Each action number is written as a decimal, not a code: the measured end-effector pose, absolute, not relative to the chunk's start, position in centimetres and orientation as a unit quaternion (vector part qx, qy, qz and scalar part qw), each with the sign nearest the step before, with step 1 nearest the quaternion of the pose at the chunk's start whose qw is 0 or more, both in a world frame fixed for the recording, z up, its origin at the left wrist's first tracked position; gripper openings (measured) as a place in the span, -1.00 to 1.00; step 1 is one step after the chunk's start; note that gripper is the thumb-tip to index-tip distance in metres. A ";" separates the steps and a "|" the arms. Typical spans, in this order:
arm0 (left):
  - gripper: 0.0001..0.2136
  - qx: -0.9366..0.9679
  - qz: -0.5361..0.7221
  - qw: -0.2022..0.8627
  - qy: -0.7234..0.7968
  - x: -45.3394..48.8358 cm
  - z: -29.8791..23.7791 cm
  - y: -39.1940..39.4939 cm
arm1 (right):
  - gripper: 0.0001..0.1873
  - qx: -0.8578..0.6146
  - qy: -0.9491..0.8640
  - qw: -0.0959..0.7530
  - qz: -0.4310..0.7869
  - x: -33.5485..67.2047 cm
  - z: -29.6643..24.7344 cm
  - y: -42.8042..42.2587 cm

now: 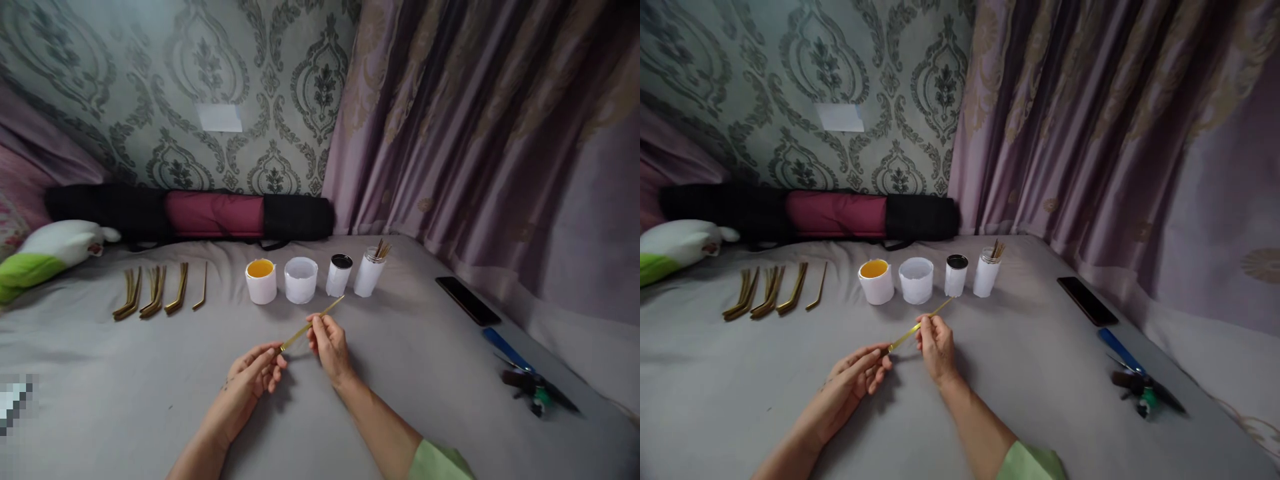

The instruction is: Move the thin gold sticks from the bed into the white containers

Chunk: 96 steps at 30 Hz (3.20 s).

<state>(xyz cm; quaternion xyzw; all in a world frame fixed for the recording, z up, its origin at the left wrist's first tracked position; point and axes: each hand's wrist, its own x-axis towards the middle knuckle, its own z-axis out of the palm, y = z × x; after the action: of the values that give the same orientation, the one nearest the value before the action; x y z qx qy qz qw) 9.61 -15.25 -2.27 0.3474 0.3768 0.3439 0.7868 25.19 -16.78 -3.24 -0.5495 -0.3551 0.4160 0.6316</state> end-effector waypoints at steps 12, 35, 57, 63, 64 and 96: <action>-0.74 0.343 0.350 0.789 0.370 9.4 -2.7 -15.1 | -0.63 -0.529 -0.287 0.695 0.394 26.6 -3.3 -16.2; -0.76 0.307 0.368 0.794 0.373 9.2 -2.2 -14.9 | -0.68 -0.511 -0.206 0.750 0.366 28.6 -3.6 -15.7; -0.76 0.317 0.383 0.799 0.339 8.7 -2.6 -14.9 | -0.75 -0.511 -0.275 0.730 0.362 29.5 -2.1 -16.6; -0.78 0.306 0.382 0.793 0.363 8.8 -2.3 -15.0 | -0.73 -0.521 -0.288 0.726 0.344 30.6 -1.0 -16.9; -0.78 0.302 0.383 0.791 0.368 8.9 -2.2 -15.0 | -0.73 -0.523 -0.286 0.727 0.341 31.0 -0.7 -17.0; -0.81 0.220 0.405 0.811 0.360 8.4 -2.9 -14.2 | -0.85 -0.547 -0.304 0.771 0.116 44.1 13.1 -17.6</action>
<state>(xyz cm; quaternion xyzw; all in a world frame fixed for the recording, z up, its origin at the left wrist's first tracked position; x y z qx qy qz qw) 8.43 -14.23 -2.92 0.2203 0.3601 0.4047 0.8112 44.13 -17.62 13.07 -0.5475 -0.3040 0.1159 0.7710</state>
